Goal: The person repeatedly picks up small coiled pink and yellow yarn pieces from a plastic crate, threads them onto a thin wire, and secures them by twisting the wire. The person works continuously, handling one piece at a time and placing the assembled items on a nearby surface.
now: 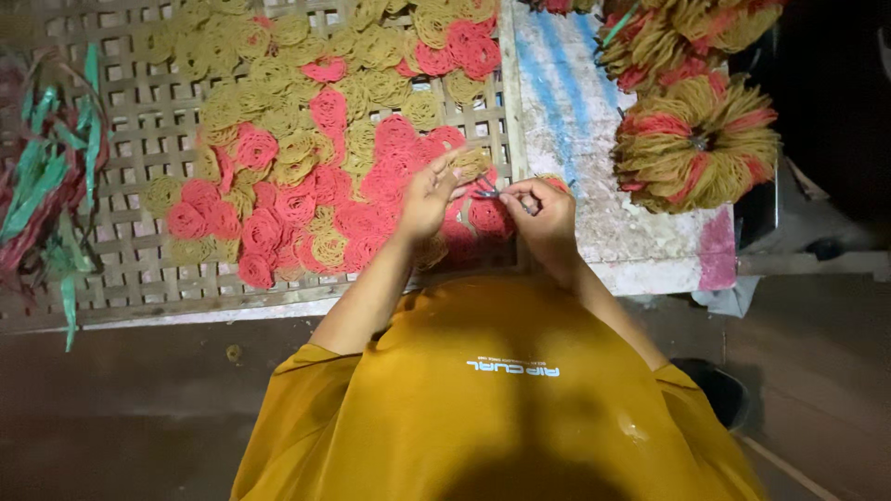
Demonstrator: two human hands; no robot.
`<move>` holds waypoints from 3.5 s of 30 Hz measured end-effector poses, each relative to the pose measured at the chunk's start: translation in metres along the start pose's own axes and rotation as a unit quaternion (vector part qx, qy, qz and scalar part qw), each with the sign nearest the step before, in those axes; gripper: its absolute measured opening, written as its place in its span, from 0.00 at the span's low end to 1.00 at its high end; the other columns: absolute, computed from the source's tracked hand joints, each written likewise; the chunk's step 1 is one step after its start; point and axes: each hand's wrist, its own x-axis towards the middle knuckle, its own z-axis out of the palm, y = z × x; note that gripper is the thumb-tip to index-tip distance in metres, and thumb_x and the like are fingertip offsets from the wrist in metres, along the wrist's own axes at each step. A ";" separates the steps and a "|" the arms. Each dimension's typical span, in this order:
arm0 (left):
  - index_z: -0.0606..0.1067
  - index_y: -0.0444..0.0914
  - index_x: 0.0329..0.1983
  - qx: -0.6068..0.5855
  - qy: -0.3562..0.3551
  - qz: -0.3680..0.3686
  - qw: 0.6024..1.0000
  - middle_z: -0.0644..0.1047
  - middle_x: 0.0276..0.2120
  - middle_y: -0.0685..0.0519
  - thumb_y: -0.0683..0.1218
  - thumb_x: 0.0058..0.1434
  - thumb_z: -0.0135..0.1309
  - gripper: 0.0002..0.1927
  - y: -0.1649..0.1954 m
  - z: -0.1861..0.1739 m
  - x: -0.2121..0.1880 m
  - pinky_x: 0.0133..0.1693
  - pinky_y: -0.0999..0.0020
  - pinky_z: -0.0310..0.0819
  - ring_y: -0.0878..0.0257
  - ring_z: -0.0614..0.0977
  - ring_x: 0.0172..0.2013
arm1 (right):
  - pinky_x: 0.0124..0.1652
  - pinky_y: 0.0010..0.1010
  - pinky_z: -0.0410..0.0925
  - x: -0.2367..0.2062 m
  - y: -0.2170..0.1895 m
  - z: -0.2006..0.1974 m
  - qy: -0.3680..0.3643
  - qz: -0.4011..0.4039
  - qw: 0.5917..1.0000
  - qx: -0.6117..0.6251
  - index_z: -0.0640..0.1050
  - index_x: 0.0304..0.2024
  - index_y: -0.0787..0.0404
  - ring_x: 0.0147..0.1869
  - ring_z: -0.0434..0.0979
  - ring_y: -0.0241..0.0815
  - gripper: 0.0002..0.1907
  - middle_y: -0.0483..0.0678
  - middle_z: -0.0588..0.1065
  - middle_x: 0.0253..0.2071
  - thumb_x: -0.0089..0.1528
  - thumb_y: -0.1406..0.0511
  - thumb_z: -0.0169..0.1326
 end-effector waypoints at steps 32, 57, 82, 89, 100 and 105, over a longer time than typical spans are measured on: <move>0.79 0.35 0.62 0.189 -0.009 0.045 0.981 0.83 0.48 0.45 0.41 0.72 0.52 0.16 0.047 0.071 -0.001 0.54 0.66 0.63 0.68 0.77 0.42 | 0.61 0.38 0.61 -0.005 0.037 -0.058 0.016 -0.165 0.963 -0.213 0.79 0.41 0.56 0.57 0.80 0.45 0.07 0.47 0.81 0.48 0.62 0.70 0.62; 0.74 0.34 0.52 0.679 0.097 0.094 0.722 0.77 0.50 0.37 0.50 0.44 0.70 0.33 0.057 -0.005 -0.030 0.53 0.50 0.71 0.39 0.76 0.52 | 0.31 0.18 0.59 0.005 -0.006 -0.008 0.035 -0.030 0.998 0.045 0.79 0.42 0.66 0.32 0.65 0.23 0.02 0.37 0.73 0.31 0.66 0.74 0.58; 0.72 0.32 0.67 0.079 0.033 0.010 0.996 0.79 0.45 0.56 0.42 0.75 0.46 0.20 0.017 0.038 -0.022 0.40 0.78 0.70 0.75 0.73 0.36 | 0.28 0.21 0.61 -0.008 0.007 0.010 0.026 0.058 0.998 0.025 0.82 0.37 0.67 0.28 0.66 0.25 0.02 0.41 0.74 0.24 0.63 0.72 0.62; 0.69 0.29 0.67 0.076 -0.015 0.047 0.996 0.77 0.57 0.48 0.40 0.73 0.43 0.20 0.001 0.035 -0.015 0.61 0.70 0.69 0.67 0.78 0.57 | 0.27 0.23 0.64 -0.008 -0.001 0.011 0.035 -0.034 0.999 -0.022 0.81 0.36 0.65 0.27 0.70 0.26 0.03 0.44 0.77 0.26 0.62 0.71 0.63; 0.80 0.32 0.50 0.216 0.029 0.095 0.971 0.81 0.43 0.52 0.36 0.66 0.52 0.11 0.032 0.066 -0.015 0.46 0.72 0.80 0.67 0.83 0.42 | 0.39 0.27 0.67 -0.008 -0.009 0.001 0.019 -0.021 0.996 0.080 0.79 0.35 0.65 0.37 0.72 0.34 0.04 0.47 0.75 0.33 0.64 0.70 0.55; 0.82 0.33 0.45 0.321 0.002 0.195 0.927 0.81 0.40 0.50 0.34 0.63 0.56 0.10 0.047 0.082 -0.006 0.46 0.72 0.82 0.67 0.83 0.41 | 0.41 0.28 0.60 0.007 0.008 -0.029 -0.023 0.007 0.999 0.044 0.75 0.32 0.66 0.41 0.65 0.37 0.08 0.45 0.68 0.36 0.67 0.69 0.55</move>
